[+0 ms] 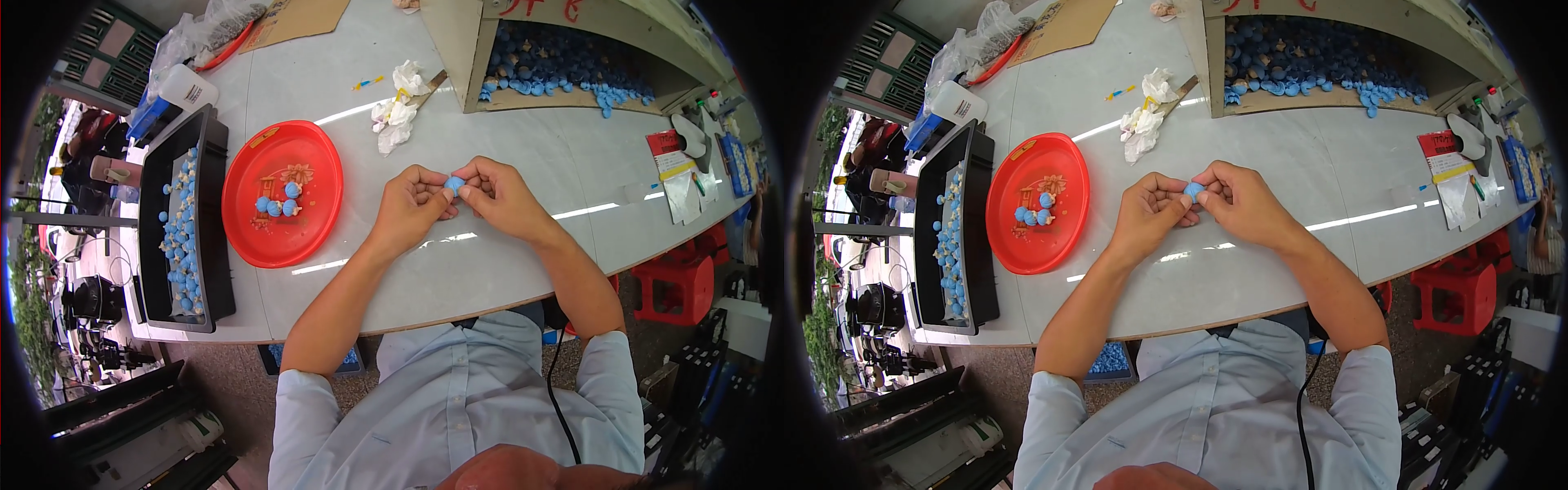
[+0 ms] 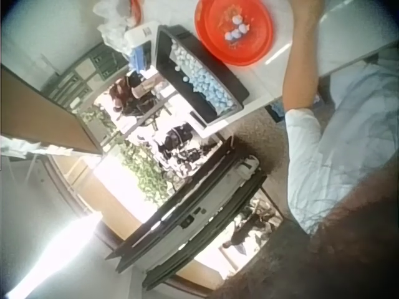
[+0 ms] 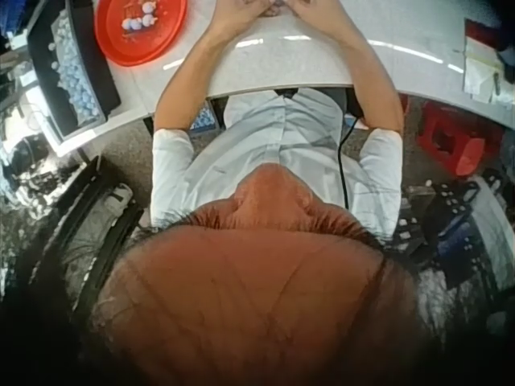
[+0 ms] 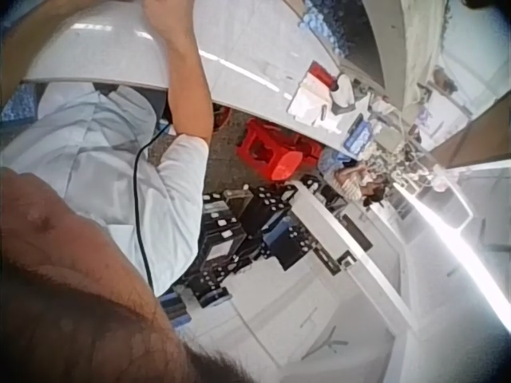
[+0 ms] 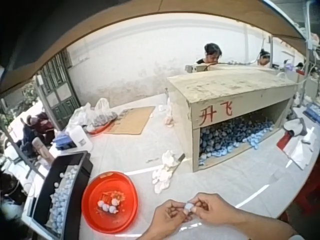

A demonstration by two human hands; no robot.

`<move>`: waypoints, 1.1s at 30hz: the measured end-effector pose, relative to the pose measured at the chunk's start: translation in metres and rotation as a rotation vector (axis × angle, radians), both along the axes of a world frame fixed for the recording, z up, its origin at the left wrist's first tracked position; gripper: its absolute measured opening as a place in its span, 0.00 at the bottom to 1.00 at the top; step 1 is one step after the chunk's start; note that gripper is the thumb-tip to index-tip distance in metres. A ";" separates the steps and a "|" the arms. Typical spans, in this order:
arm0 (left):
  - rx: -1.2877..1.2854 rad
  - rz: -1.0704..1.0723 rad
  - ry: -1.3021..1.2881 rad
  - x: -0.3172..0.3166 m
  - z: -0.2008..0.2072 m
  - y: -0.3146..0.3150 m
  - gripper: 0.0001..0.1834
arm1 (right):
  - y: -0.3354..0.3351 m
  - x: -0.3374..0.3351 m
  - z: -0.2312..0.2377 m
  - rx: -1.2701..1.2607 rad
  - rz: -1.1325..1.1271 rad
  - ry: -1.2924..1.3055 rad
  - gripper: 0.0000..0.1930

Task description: The person assembles small toy-like figures by applying glue from a bottle to small blue parts and attaching white plastic heads to them.

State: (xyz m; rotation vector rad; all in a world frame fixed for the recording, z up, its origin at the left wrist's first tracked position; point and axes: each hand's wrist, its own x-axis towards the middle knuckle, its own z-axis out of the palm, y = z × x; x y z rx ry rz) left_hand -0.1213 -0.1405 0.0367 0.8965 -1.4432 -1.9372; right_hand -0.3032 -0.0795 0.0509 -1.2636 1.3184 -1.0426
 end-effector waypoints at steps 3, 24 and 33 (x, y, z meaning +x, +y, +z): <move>0.015 0.009 0.006 -0.002 0.002 0.001 0.11 | 0.000 -0.001 -0.002 -0.013 0.005 0.024 0.07; 0.044 0.000 -0.003 0.001 0.002 -0.004 0.14 | -0.001 0.001 0.006 0.082 -0.019 -0.042 0.07; -0.013 0.013 -0.011 -0.001 0.000 -0.001 0.13 | 0.001 0.001 0.005 0.047 -0.023 0.043 0.07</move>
